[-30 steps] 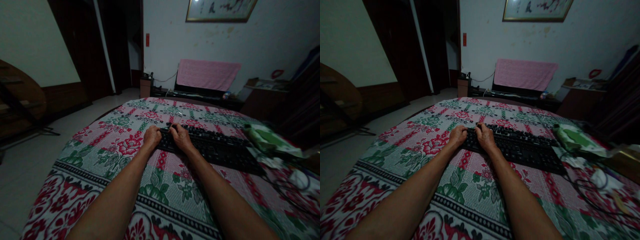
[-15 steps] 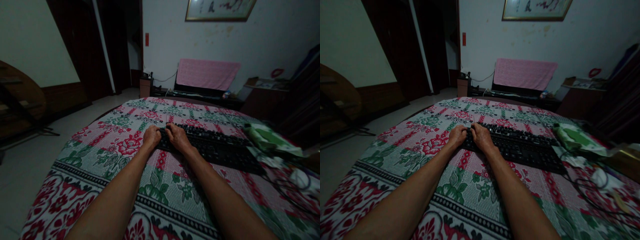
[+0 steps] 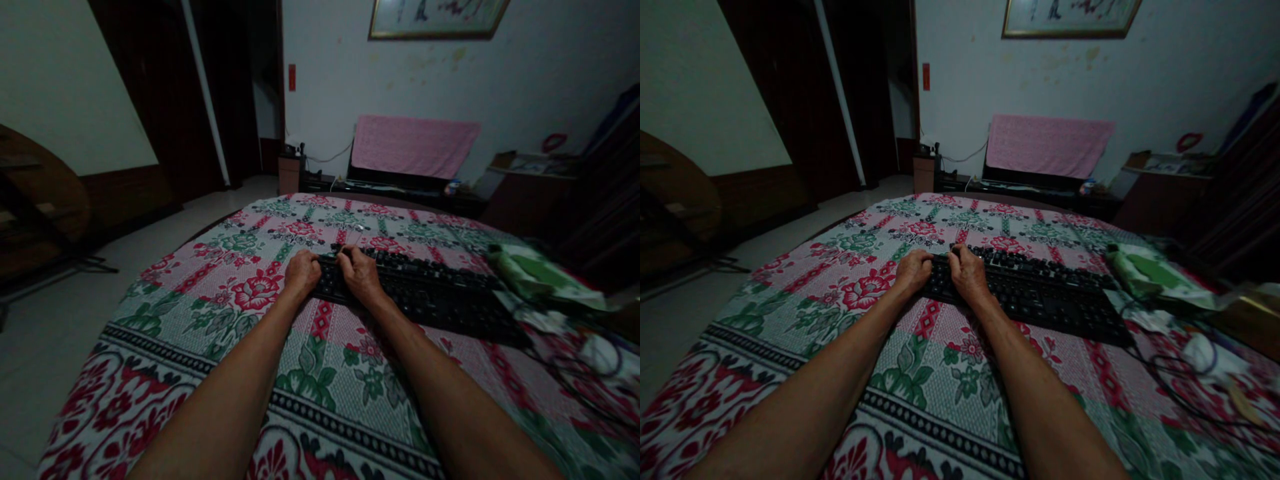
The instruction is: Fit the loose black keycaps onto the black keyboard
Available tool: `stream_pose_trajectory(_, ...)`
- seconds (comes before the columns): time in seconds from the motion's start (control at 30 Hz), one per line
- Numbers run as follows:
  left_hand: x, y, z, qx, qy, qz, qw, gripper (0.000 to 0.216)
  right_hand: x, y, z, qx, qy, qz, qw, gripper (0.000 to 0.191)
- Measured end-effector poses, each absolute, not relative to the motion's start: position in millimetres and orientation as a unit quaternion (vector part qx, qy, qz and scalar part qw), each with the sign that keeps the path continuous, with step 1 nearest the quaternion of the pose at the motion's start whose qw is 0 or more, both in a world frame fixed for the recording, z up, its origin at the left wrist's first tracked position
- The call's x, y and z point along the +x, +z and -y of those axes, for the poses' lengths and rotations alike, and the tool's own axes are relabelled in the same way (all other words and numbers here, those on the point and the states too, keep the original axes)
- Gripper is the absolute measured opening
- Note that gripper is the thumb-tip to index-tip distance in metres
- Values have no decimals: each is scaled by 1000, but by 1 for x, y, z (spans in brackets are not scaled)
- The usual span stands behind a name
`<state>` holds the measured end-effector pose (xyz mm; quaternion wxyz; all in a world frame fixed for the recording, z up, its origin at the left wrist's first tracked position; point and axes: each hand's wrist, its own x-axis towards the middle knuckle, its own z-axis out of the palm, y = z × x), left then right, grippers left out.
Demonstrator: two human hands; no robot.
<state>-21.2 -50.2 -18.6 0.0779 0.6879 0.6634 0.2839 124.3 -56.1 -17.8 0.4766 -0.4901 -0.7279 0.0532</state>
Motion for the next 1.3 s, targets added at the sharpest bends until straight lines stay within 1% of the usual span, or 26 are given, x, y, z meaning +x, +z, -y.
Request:
stream_pose_trajectory(0.13, -20, -16, 52, 689, 276, -665, 81, 36, 123, -16, 54, -489, 52, 725, 482, 18)
stream_pose_trajectory(0.33, -20, -13, 54, 688, 275, -667, 81, 37, 120, -12, 55, -440, -9, 773, 457, 16)
stream_pose_trajectory(0.47, -19, -15, 53, 691, 278, -662, 84, 36, 120, -11, 60, -419, -15, 786, 455, 15)
stream_pose_trajectory(0.53, -19, -16, 53, 692, 283, -659, 86, 35, 121, -10, 61, -426, -8, 773, 471, 14)
stream_pose_trajectory(0.7, -19, -21, 51, 689, 300, -655, 83, 34, 127, -1, 60, -479, 37, 683, 550, 17)
stream_pose_trajectory(0.83, -20, -21, 51, 689, 331, -640, 76, 33, 132, 0, 60, -484, 51, 683, 544, 17)
stream_pose_trajectory(0.97, -16, -15, 52, 743, 380, -549, 47, 32, 136, -3, 60, -488, 68, 673, 552, 19)
stream_pose_trajectory(1.1, -10, -13, 53, 799, 365, -464, 114, 35, 137, -6, 59, -474, 108, 666, 566, 20)
stream_pose_trajectory(1.2, -10, -13, 53, 799, 357, -464, 140, 31, 136, -7, 59, -460, 136, 659, 580, 20)
stream_pose_trajectory(1.3, -10, -10, 54, 799, 336, -478, 144, 30, 135, -6, 63, -444, 149, 669, 577, 17)
